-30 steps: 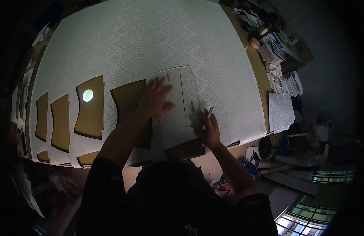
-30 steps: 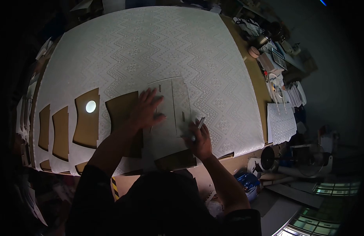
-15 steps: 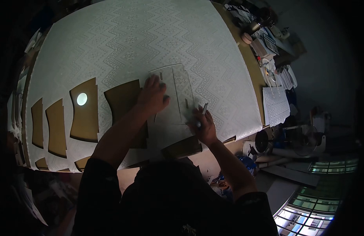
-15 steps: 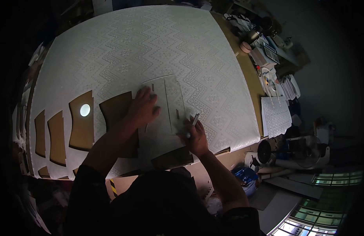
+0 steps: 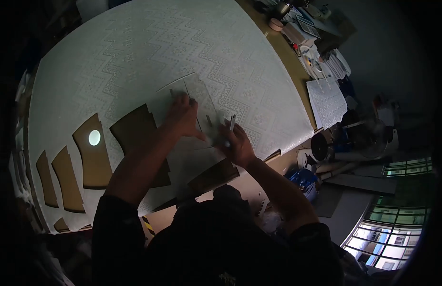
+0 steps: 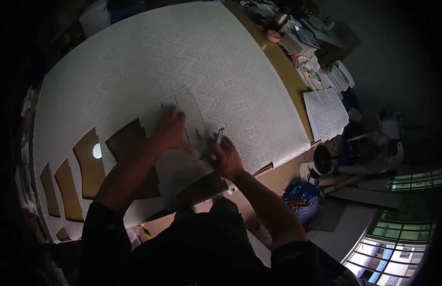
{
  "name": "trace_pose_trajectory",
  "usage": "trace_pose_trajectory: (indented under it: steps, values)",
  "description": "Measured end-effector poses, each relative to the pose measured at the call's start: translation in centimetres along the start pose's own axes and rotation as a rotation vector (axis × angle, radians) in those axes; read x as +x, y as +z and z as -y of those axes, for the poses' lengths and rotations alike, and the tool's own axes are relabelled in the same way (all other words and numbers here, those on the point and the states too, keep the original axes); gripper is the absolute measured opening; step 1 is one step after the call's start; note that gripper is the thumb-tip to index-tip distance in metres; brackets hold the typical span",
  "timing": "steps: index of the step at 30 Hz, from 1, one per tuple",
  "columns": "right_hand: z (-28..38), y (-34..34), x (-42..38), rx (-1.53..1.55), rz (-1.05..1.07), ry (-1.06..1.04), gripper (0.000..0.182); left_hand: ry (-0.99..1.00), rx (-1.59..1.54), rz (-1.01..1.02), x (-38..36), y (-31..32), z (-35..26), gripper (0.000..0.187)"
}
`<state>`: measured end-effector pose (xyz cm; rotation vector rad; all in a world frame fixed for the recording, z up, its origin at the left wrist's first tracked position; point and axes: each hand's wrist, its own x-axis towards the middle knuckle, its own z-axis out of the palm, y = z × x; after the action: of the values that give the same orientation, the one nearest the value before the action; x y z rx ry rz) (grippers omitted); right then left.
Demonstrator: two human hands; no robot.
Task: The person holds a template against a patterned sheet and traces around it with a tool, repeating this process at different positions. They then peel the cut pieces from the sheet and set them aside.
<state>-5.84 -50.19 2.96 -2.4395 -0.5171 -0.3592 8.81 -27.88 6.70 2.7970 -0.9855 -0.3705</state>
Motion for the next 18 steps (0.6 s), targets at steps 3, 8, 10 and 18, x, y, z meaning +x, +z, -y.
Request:
trace_pose_trajectory:
  steps: [3, 8, 10, 18]
  values:
    - [0.0, 0.1, 0.2, 0.026, -0.043, -0.015, 0.065, -0.026, 0.087, -0.022, 0.2, 0.7, -0.1, 0.140]
    - [-0.9, 0.7, -0.1, 0.069, -0.079, -0.009, 0.063, -0.094, 0.076, 0.099, 0.7, -0.7, -0.9, 0.146]
    - [-1.4, 1.0, -0.4, 0.053, -0.054, -0.012, 0.062, -0.131, 0.089, 0.146, 1.1, -1.6, -1.7, 0.149]
    - [-1.5, 0.1, -0.6, 0.100, 0.050, 0.021, 0.055, -0.214, 0.078, 0.217, 1.8, -1.9, -2.5, 0.151]
